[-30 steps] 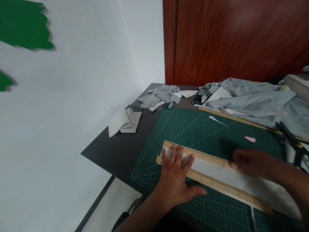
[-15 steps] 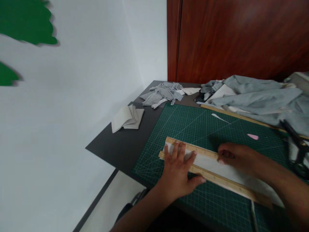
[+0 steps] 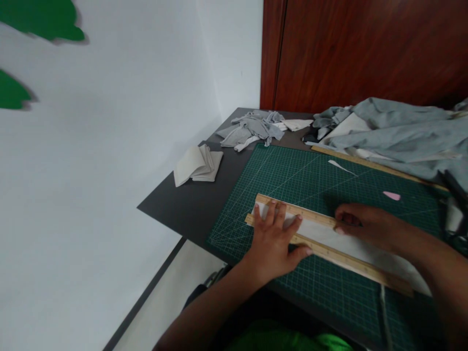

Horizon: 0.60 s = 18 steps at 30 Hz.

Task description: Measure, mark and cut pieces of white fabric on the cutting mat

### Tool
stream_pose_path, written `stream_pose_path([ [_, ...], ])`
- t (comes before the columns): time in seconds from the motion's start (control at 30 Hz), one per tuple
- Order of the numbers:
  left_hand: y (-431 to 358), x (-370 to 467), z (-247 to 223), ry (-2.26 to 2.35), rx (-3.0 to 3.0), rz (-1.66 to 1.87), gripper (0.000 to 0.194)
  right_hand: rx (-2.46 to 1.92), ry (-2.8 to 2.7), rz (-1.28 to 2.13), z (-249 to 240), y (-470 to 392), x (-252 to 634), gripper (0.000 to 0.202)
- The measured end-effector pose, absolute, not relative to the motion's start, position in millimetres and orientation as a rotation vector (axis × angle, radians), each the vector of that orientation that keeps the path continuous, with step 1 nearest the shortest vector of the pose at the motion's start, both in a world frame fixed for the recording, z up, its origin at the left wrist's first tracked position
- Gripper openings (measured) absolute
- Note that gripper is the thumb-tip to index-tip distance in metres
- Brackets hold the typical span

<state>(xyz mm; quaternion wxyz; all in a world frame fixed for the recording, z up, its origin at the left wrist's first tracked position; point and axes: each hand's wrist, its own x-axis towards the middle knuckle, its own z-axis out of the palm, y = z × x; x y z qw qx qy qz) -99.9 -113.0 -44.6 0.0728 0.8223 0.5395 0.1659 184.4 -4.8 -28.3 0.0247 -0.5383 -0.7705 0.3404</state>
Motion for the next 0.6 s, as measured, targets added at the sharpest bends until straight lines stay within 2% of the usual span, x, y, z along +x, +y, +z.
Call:
stream_pose_path([
  [0.2,-112,-98,-42,1.647,2.46,0.493,0.075,-1.673,-2.451,0.745,-4,-21,164,0.032],
  [0.37,-111,-97,-42,1.637,2.484,0.505,0.075,-1.475,-2.499,1.198,0,-42,138,0.027],
  [0.6,-111,-97,-49,1.634,2.535,0.604,0.078,-1.32,-2.426,1.379,-27,-46,137,0.015],
])
